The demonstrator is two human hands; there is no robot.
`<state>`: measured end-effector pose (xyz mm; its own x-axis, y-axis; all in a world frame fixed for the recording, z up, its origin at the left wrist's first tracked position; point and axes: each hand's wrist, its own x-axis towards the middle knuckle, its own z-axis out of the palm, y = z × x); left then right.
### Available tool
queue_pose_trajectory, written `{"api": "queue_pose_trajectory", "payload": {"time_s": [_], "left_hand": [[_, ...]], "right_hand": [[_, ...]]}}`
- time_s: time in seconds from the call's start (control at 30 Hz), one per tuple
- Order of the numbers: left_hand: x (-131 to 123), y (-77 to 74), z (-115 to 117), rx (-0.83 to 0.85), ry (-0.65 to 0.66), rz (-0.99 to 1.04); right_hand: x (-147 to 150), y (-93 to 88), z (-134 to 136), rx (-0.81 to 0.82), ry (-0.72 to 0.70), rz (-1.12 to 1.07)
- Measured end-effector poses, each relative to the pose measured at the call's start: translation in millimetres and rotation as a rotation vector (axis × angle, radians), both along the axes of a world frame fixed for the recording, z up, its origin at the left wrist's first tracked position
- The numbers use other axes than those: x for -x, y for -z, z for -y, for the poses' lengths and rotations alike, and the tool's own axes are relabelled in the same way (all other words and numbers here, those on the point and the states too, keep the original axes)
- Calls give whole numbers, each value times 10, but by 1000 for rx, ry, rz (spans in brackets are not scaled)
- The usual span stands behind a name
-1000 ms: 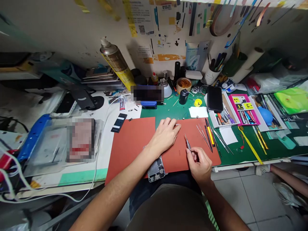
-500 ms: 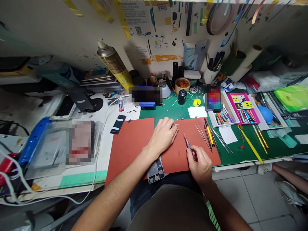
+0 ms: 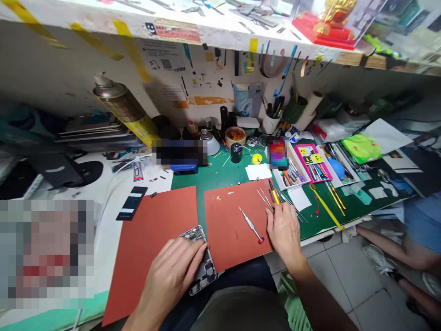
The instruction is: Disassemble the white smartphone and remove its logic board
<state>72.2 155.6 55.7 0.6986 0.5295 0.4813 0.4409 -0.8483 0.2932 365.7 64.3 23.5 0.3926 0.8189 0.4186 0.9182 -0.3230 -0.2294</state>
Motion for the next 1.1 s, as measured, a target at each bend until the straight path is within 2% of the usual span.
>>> {"api": "queue_pose_trajectory", "payload": {"time_s": [0.13, 0.27, 0.4, 0.5, 0.57, 0.73, 0.93, 1.1], "left_hand": [[301, 106, 117, 3, -12, 72], [586, 251, 202, 8, -83, 110], [745, 364, 246, 4, -198, 106], [735, 407, 247, 9, -242, 150], [701, 424, 238, 12, -247, 166], [667, 443, 232, 24, -241, 150], [667, 433, 226, 37, -226, 93], [667, 449, 224, -73, -227, 121]], "right_hand": [[5, 45, -33, 0, 8, 60], [33, 27, -3, 2, 27, 5], [-15, -177, 64, -37, -41, -152], [-47, -381, 35, -139, -102, -297], [-55, -445, -52, -193, -97, -357], [-63, -302, -321, -214, -102, -434], [57, -221, -363, -245, -177, -638], [174, -68, -485, -222, -201, -752]]}}
